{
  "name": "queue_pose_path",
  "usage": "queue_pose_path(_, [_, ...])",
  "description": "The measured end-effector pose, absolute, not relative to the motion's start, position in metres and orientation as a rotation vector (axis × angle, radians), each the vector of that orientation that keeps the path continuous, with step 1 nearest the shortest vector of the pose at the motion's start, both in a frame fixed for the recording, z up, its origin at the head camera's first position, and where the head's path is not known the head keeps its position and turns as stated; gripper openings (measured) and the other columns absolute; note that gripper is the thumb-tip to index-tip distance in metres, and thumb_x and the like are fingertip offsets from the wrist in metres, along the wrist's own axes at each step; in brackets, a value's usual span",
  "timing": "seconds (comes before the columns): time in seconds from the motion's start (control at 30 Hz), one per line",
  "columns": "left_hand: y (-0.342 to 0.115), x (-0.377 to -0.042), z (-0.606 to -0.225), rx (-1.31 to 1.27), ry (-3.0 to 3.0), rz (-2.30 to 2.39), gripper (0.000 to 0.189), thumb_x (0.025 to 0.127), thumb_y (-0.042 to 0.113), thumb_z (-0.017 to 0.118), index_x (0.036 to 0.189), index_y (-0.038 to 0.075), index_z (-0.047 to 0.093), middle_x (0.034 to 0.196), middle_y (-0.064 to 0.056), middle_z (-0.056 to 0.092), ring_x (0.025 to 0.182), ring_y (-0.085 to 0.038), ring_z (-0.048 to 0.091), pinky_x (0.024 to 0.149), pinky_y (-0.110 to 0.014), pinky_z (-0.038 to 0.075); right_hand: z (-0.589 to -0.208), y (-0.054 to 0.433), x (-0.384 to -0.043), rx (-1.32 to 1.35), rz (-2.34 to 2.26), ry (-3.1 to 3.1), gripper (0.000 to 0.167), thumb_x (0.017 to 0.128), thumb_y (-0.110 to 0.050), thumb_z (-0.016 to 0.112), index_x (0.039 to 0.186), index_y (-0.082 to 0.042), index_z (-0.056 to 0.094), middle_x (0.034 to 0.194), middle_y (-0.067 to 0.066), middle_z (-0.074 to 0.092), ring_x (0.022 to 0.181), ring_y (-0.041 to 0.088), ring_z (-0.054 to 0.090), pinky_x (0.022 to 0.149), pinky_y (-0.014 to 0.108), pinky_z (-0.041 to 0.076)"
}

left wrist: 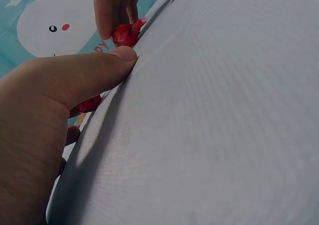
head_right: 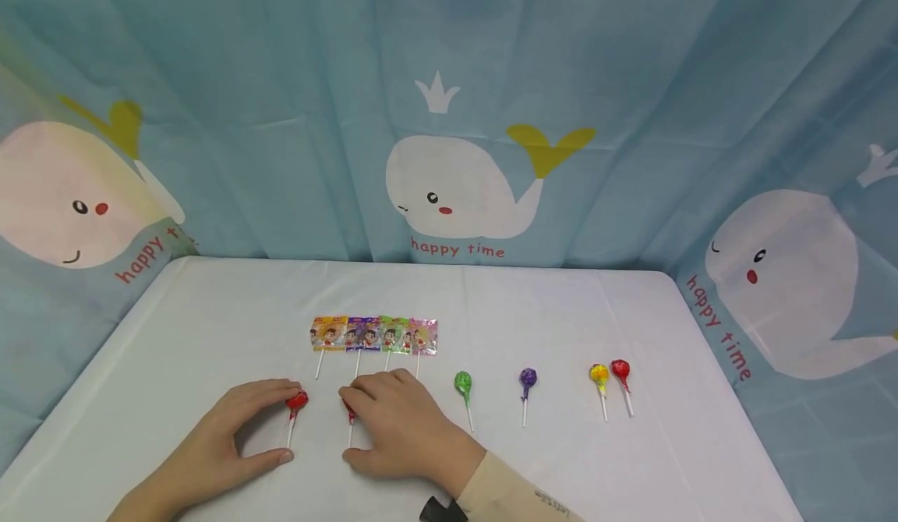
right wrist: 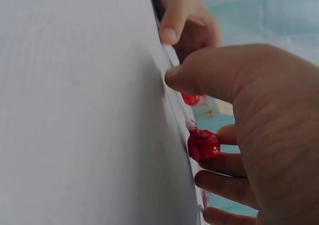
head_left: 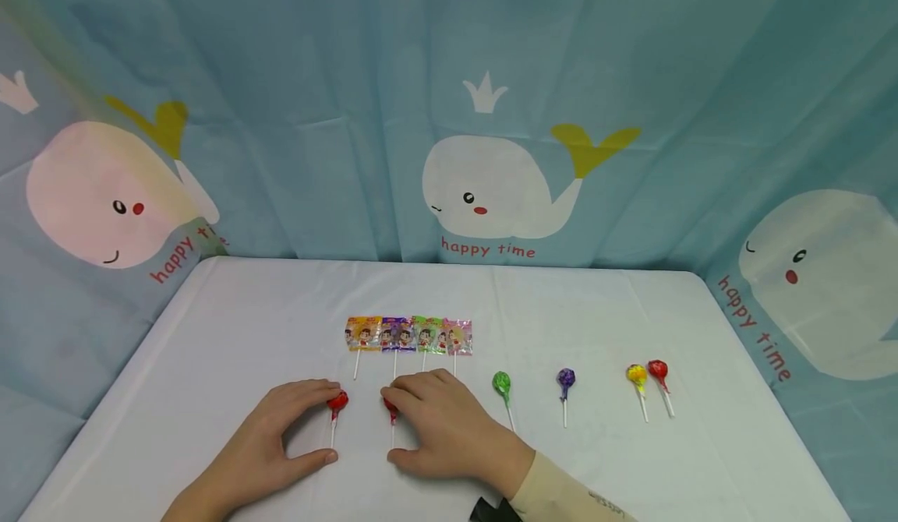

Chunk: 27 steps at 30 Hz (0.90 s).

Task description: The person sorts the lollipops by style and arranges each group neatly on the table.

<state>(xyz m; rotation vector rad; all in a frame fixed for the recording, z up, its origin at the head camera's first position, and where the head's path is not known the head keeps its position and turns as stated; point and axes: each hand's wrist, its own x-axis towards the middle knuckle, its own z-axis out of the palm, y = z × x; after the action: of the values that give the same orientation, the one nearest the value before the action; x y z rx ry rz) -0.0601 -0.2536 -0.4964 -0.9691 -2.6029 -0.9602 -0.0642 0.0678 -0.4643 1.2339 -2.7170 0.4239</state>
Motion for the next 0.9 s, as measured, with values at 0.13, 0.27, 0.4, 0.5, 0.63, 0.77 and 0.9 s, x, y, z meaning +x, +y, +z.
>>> queue_pose_path(0.13, [-0.253, -0.06, -0.495, -0.977, -2.589, -0.961, 0.079, 0.075, 0.04, 0.103, 0.145, 0.029, 0.069, 0.147, 0.007, 0.067, 0.137, -0.013, 0.055, 0.118, -0.011, 0.024, -0.461, 0.064, -0.064, 1.229, 0.376, -2.679, 0.071, 0.09, -0.058, 0.081, 0.147, -0.018, 0.067, 0.141, -0.005, 0.066, 0.13, 0.012, 0.061, 0.111, 0.035, 0.048])
queue_pose_path(0.27, [-0.253, -0.059, -0.495, -0.988, -2.579, -0.964, 0.078, 0.075, 0.039, 0.103, 0.145, 0.029, 0.07, 0.147, 0.007, 0.067, 0.137, -0.014, 0.055, 0.119, -0.011, 0.025, -0.459, 0.059, -0.064, 1.226, 0.384, -2.663, 0.071, 0.089, -0.058, 0.081, 0.146, -0.018, 0.066, 0.141, -0.005, 0.066, 0.13, 0.012, 0.061, 0.111, 0.035, 0.047])
queue_pose_path(0.4, [-0.254, -0.06, -0.496, -0.999, -2.581, -0.968, 0.077, 0.076, 0.04, 0.102, 0.145, 0.028, 0.069, 0.148, 0.006, 0.066, 0.138, -0.014, 0.055, 0.119, -0.012, 0.025, -0.459, 0.052, -0.065, 1.231, 0.402, -2.64, 0.071, 0.09, -0.057, 0.081, 0.146, -0.017, 0.066, 0.142, -0.005, 0.066, 0.132, 0.012, 0.061, 0.112, 0.034, 0.047])
queue_pose_path(0.5, [-0.254, -0.061, -0.498, -1.013, -2.577, -0.964, 0.076, 0.077, 0.04, 0.102, 0.144, 0.026, 0.07, 0.148, 0.004, 0.067, 0.138, -0.016, 0.055, 0.119, -0.012, 0.025, -0.46, 0.048, -0.066, 1.238, 0.402, -2.618, 0.071, 0.089, -0.057, 0.081, 0.146, -0.017, 0.066, 0.142, -0.005, 0.065, 0.132, 0.012, 0.061, 0.111, 0.033, 0.048])
queue_pose_path(0.63, [-0.255, -0.061, -0.498, -1.019, -2.572, -0.955, 0.075, 0.077, 0.041, 0.102, 0.144, 0.026, 0.07, 0.147, 0.004, 0.067, 0.137, -0.016, 0.056, 0.119, -0.012, 0.025, -0.46, 0.045, -0.066, 1.247, 0.39, -2.604, 0.072, 0.089, -0.057, 0.082, 0.146, -0.016, 0.065, 0.143, -0.005, 0.065, 0.131, 0.012, 0.061, 0.107, 0.032, 0.049])
queue_pose_path(0.77, [-0.255, -0.061, -0.497, -1.021, -2.563, -0.95, 0.076, 0.076, 0.039, 0.102, 0.144, 0.025, 0.07, 0.147, 0.003, 0.067, 0.137, -0.017, 0.056, 0.12, -0.013, 0.025, -0.46, 0.04, -0.066, 1.259, 0.366, -2.596, 0.072, 0.089, -0.057, 0.081, 0.146, -0.016, 0.065, 0.142, -0.005, 0.065, 0.13, 0.011, 0.061, 0.103, 0.03, 0.05])
queue_pose_path(0.9, [-0.255, -0.06, -0.496, -1.025, -2.566, -0.962, 0.076, 0.077, 0.039, 0.102, 0.145, 0.024, 0.07, 0.148, 0.003, 0.067, 0.137, -0.016, 0.056, 0.12, -0.014, 0.026, -0.461, 0.036, -0.066, 1.266, 0.343, -2.593, 0.072, 0.09, -0.058, 0.081, 0.146, -0.016, 0.065, 0.141, -0.005, 0.065, 0.129, 0.012, 0.062, 0.102, 0.03, 0.05])
